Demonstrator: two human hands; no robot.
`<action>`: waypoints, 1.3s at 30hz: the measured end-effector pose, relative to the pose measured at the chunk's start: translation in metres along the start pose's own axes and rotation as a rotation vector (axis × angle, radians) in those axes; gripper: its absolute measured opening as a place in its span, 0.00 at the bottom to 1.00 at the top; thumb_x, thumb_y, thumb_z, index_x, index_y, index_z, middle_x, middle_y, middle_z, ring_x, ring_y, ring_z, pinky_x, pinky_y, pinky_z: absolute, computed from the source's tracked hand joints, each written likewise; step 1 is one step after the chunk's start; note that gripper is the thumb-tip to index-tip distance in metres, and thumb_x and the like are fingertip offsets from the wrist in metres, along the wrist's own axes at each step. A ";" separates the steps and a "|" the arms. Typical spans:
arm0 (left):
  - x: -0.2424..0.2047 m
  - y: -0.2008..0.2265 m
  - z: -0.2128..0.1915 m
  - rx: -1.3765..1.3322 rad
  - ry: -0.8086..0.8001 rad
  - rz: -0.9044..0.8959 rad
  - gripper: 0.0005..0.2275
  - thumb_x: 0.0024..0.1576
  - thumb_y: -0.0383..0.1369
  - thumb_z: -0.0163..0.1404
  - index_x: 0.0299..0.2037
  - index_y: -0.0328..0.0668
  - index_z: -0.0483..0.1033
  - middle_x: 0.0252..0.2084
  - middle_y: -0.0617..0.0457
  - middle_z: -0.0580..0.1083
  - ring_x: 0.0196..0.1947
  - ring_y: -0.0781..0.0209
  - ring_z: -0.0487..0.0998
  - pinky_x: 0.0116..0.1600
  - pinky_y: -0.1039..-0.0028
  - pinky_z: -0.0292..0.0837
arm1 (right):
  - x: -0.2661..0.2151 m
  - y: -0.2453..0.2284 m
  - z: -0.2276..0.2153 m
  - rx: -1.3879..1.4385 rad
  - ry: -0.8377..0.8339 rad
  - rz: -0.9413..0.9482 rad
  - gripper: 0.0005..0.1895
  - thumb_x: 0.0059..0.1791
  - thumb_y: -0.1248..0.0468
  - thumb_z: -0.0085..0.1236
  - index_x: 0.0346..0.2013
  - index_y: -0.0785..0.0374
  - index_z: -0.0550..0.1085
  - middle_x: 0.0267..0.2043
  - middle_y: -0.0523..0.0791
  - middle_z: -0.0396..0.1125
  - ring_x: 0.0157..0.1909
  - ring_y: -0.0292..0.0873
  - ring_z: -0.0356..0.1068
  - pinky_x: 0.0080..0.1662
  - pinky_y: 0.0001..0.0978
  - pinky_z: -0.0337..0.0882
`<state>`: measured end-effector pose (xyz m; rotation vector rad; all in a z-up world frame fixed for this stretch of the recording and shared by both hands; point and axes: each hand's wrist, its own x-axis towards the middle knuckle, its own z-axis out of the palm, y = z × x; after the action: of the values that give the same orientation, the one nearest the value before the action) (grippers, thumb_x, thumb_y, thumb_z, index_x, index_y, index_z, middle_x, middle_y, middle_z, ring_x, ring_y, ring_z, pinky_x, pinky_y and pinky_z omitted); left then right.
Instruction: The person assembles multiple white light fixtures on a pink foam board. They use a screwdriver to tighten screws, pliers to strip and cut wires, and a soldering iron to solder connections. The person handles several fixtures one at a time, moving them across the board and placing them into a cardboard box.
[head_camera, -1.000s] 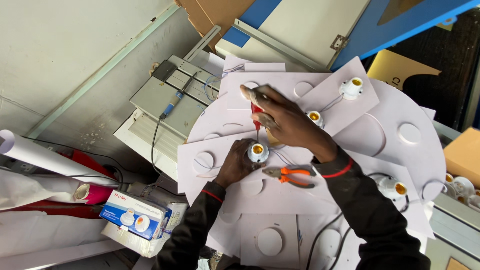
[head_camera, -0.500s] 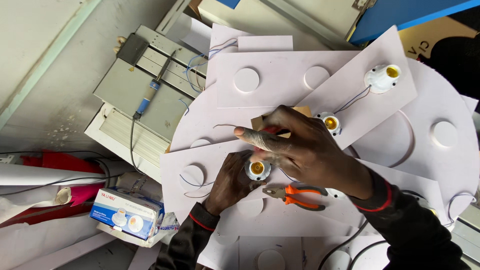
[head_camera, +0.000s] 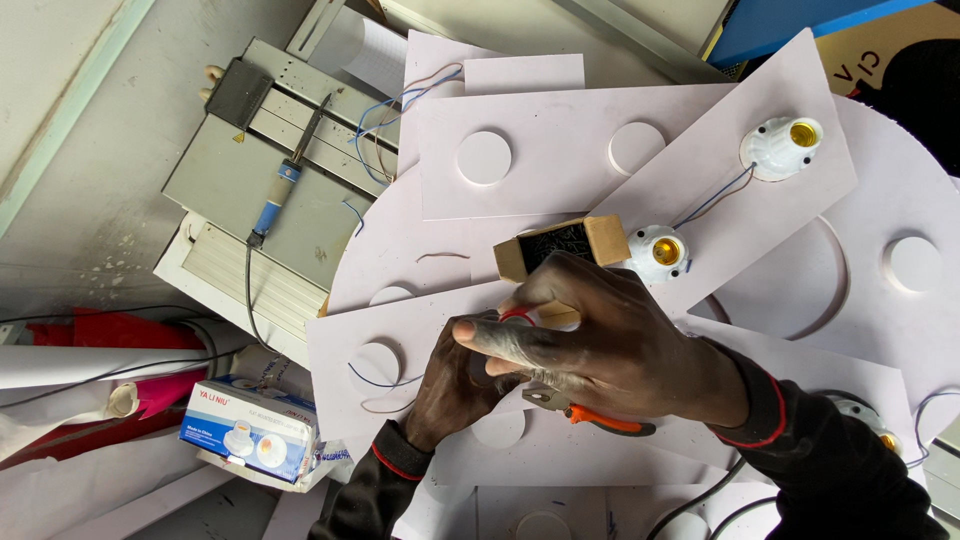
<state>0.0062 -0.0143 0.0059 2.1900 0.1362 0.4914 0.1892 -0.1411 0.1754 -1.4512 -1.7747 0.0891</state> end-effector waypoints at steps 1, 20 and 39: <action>0.003 0.002 -0.002 0.000 0.001 0.001 0.24 0.56 0.42 0.61 0.57 0.38 0.70 0.55 0.44 0.75 0.54 0.43 0.76 0.56 0.59 0.71 | 0.002 0.001 -0.006 -0.001 0.000 -0.001 0.22 0.56 0.64 0.67 0.64 0.53 0.70 0.44 0.44 0.62 0.40 0.42 0.67 0.40 0.33 0.68; 0.003 0.004 -0.003 0.002 0.025 0.041 0.26 0.54 0.47 0.60 0.56 0.37 0.71 0.55 0.44 0.75 0.52 0.44 0.76 0.57 0.59 0.68 | 0.006 -0.011 0.010 0.073 0.016 0.117 0.26 0.53 0.82 0.52 0.64 0.62 0.67 0.57 0.52 0.67 0.57 0.48 0.71 0.56 0.35 0.83; -0.005 -0.016 0.005 -0.021 0.128 0.215 0.31 0.47 0.45 0.66 0.55 0.30 0.73 0.50 0.38 0.77 0.49 0.36 0.77 0.58 0.57 0.71 | 0.006 -0.059 0.001 -0.047 0.435 -0.040 0.17 0.51 0.74 0.60 0.55 0.75 0.75 0.48 0.56 0.73 0.45 0.53 0.76 0.50 0.41 0.75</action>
<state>0.0052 -0.0092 -0.0108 2.1633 -0.0360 0.7507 0.1421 -0.1555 0.2089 -1.3452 -1.4536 -0.2723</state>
